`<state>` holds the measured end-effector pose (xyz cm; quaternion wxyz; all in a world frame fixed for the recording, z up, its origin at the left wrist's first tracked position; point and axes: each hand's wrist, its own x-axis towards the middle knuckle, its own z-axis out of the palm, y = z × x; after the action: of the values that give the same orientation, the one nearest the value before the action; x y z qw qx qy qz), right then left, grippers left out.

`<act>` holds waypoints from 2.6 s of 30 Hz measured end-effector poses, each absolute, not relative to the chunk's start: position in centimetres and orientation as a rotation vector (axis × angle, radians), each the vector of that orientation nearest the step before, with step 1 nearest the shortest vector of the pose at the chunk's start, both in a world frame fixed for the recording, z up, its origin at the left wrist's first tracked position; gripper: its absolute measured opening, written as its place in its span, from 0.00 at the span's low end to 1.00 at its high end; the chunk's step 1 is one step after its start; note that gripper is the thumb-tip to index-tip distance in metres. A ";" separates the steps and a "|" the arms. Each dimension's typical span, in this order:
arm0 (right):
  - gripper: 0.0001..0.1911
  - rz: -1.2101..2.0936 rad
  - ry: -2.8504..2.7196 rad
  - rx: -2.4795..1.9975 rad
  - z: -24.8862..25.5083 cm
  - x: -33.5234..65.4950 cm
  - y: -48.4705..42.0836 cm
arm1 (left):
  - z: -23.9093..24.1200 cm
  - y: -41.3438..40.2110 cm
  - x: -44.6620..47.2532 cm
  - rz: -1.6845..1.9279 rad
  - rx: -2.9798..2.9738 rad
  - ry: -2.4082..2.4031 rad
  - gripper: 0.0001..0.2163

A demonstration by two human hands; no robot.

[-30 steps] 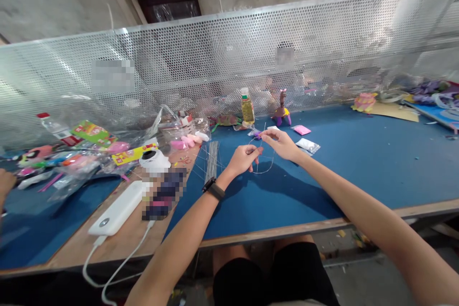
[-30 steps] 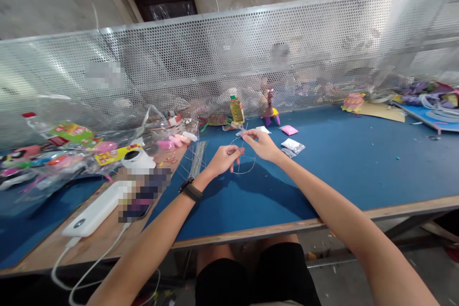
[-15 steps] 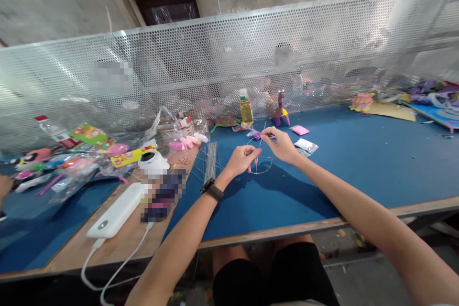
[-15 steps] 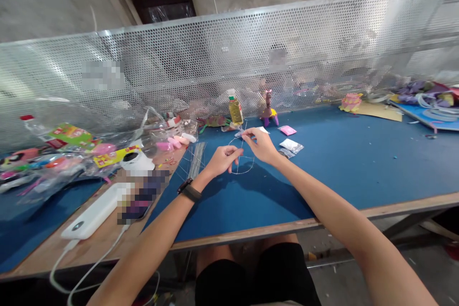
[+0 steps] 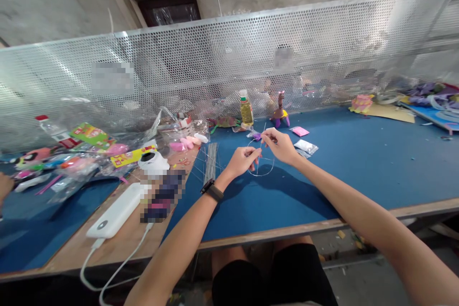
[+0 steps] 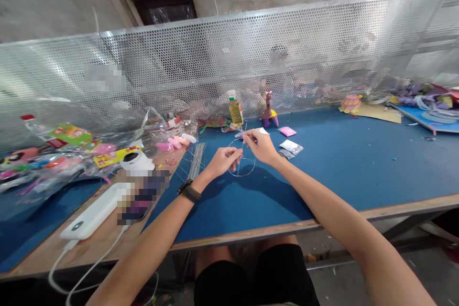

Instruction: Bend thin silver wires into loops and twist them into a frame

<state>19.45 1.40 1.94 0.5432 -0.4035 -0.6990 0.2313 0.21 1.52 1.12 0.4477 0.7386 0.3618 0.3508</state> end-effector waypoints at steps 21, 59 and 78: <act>0.24 0.870 -1.463 -0.912 2.7 18.5 0.9 | 2.5 0.6 0.8 0.964 1.521 0.907 0.20; 0.25 1.030 -1.610 -0.976 2.1 19.0 1.1 | 3.2 0.8 -0.3 0.778 1.526 0.881 0.19; 0.21 1.247 -1.310 -1.040 2.0 18.3 0.9 | 3.1 0.5 0.3 0.847 1.507 0.871 0.18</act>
<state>18.32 0.92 1.96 0.5036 -0.4307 -0.5425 0.5163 0.34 0.48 3.13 0.5669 0.6413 0.3707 0.3605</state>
